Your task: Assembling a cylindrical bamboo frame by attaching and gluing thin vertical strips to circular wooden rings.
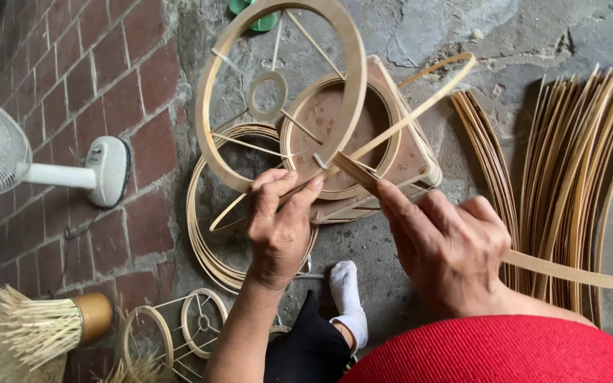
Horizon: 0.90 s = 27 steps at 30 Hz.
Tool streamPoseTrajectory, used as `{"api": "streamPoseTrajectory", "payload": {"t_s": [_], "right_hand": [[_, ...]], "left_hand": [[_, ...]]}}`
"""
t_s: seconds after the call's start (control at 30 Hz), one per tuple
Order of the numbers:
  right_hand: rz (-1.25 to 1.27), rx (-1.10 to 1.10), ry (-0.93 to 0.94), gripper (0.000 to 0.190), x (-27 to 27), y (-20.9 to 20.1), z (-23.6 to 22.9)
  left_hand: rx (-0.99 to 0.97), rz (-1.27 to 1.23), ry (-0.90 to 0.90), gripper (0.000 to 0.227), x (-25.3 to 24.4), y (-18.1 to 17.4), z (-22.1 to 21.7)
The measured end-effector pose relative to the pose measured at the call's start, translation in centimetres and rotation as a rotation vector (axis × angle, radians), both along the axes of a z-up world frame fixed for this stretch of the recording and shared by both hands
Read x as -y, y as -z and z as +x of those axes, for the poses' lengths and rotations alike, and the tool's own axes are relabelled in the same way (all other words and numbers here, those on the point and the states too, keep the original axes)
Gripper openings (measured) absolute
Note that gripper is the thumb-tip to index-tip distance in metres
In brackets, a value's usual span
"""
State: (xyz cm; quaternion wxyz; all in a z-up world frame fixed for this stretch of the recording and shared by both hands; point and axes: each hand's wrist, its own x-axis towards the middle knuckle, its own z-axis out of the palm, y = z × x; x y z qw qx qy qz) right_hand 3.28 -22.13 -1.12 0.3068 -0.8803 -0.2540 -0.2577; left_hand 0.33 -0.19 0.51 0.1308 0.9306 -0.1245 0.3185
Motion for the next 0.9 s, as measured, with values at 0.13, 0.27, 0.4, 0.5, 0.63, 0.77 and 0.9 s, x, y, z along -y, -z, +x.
{"api": "streamPoseTrajectory", "payload": {"t_s": [0.13, 0.27, 0.4, 0.5, 0.63, 0.77, 0.9], "right_hand": [[0.060, -0.034, -0.032, 0.035, 0.3, 0.6, 0.5], [0.077, -0.019, -0.043, 0.035, 0.2, 1.1, 0.7], [0.034, -0.025, -0.033, 0.038, 0.3, 1.0, 0.7], [0.029, 0.051, -0.010, 0.042, 0.5, 0.4, 0.1], [0.139, 0.297, -0.165, 0.041, 0.4, 2.4, -1.5], [0.222, 0.234, -0.529, 0.042, 1.1, 3.1, -0.9], [0.227, -0.398, -0.861, 0.031, 2.0, 3.3, -0.4]], "left_hand": [[0.016, -0.023, -0.022, 0.032, 0.2, 0.0, 0.1], [0.024, -0.044, 0.005, 0.031, 0.1, 0.4, 0.4], [0.043, -0.008, -0.024, 0.030, 0.2, -0.1, 0.3], [0.022, -0.015, -0.039, 0.031, 0.2, -0.2, 0.3], [0.023, -0.031, -0.071, 0.031, 0.5, -0.4, 0.3], [0.006, -0.047, -0.065, 0.032, 0.4, -0.3, 0.4], [-0.002, -0.067, -0.048, 0.031, 0.4, 0.0, 0.6]]}}
